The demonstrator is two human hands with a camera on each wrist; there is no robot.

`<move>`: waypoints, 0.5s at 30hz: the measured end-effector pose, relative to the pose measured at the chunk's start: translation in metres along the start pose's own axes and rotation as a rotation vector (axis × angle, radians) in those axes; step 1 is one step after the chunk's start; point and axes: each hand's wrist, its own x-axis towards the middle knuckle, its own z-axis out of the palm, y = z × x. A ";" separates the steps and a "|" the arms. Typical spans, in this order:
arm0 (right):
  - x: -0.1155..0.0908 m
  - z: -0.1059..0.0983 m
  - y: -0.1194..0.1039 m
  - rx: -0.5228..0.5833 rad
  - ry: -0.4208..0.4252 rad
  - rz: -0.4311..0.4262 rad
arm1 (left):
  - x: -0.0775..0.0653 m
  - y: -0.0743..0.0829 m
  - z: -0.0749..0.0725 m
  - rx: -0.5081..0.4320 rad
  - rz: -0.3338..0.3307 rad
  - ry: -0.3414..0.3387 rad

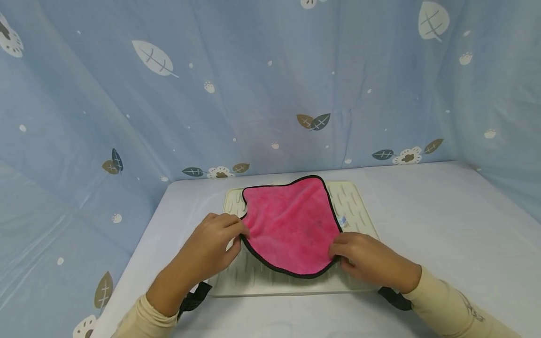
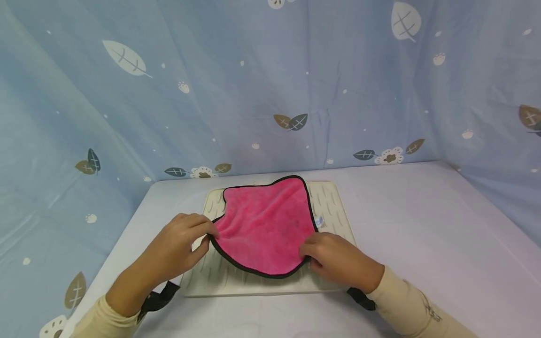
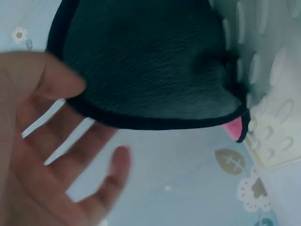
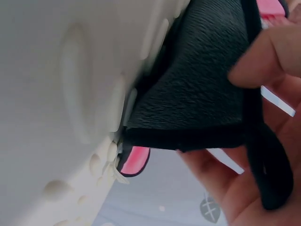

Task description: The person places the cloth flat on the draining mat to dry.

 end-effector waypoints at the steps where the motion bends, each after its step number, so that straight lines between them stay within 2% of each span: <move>1: 0.000 0.000 0.000 0.000 -0.019 0.005 | -0.001 0.000 0.001 -0.011 -0.005 -0.038; 7: -0.003 0.001 -0.001 -0.004 -0.090 0.025 | -0.007 0.003 0.009 -0.082 -0.101 -0.329; 9: -0.003 0.001 -0.001 -0.005 -0.100 0.027 | -0.008 0.003 0.011 -0.102 -0.136 -0.404; 12: -0.003 0.000 -0.001 0.002 -0.120 0.036 | -0.011 0.005 0.013 -0.122 -0.180 -0.462; 15: -0.003 -0.002 -0.001 0.012 -0.140 0.051 | -0.012 0.007 0.014 -0.119 -0.222 -0.484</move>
